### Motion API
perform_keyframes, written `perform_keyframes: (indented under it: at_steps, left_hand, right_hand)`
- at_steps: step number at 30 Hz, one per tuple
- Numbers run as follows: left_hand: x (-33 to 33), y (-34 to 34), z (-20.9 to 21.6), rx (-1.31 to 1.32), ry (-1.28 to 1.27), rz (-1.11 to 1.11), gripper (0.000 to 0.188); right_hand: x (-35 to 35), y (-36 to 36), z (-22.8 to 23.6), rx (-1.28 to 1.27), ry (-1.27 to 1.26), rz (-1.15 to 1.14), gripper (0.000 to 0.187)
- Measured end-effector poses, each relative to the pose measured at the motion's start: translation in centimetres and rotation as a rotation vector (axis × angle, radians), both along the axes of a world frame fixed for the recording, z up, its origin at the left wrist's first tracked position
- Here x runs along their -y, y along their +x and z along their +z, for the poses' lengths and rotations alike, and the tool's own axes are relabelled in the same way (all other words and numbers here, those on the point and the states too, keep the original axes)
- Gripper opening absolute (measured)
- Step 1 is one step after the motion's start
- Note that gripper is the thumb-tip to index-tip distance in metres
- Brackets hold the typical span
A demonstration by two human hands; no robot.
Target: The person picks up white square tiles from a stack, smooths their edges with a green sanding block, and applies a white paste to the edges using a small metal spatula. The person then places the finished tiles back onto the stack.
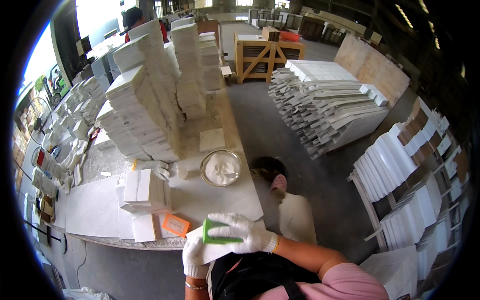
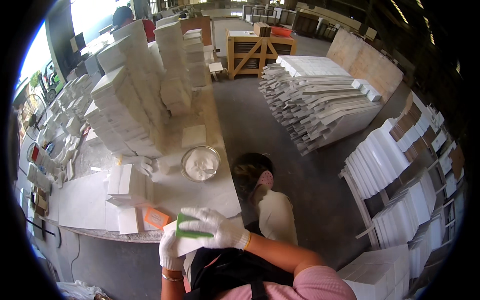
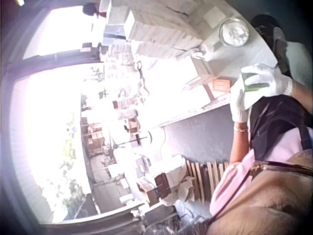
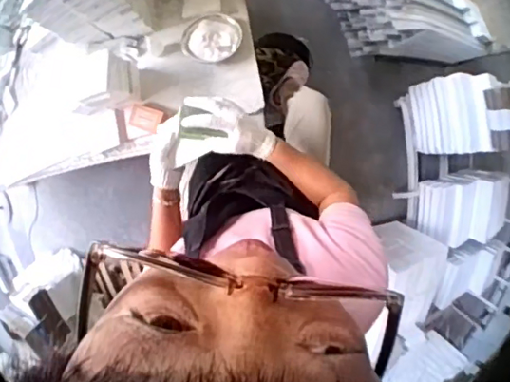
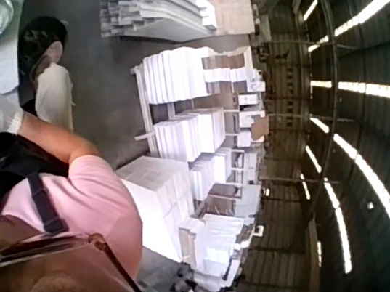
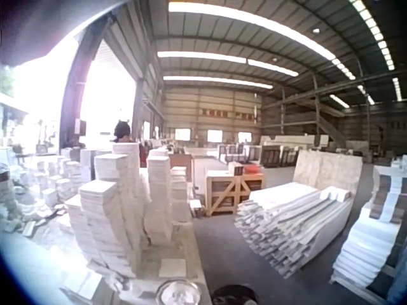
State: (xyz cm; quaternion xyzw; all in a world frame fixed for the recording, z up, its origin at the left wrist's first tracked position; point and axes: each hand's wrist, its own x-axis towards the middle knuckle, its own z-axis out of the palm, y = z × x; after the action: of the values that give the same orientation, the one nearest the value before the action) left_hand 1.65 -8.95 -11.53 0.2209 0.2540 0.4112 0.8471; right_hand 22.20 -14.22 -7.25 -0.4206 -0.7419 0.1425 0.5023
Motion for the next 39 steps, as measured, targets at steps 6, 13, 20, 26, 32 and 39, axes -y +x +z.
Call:
perform_keyframes:
  at_steps: [6,13,20,26,32,39]
  left_hand:
    - [0.2,-0.5,0.5,-0.069,0.032,-0.041,0.043]
    - [-1.0,-2.1,0.3,0.023,-0.095,0.028,0.047]
    - [0.6,-1.2,-0.4,-0.162,0.001,0.055,0.048]
    - [-0.9,-1.7,0.5,-0.053,0.023,0.072,0.044]
    - [-0.6,-1.9,0.2,-0.037,0.014,0.057,0.04]
    - [0.7,-1.7,-0.4,-0.156,-0.038,0.048,0.039]
  right_hand:
    - [-1.1,0.2,-0.5,-0.009,-0.076,0.019,0.056]
    - [0.6,-1.7,0.6,0.028,-0.055,0.153,0.057]
    - [-2.2,0.5,-0.5,0.083,-0.037,-0.093,0.056]
    - [-1.0,-2.0,0.5,-0.005,-0.006,0.121,0.063]
    - [-1.0,-1.7,0.7,0.06,-0.07,0.088,0.051]
    - [-3.2,-0.3,0.0,0.06,-0.066,-0.043,0.062]
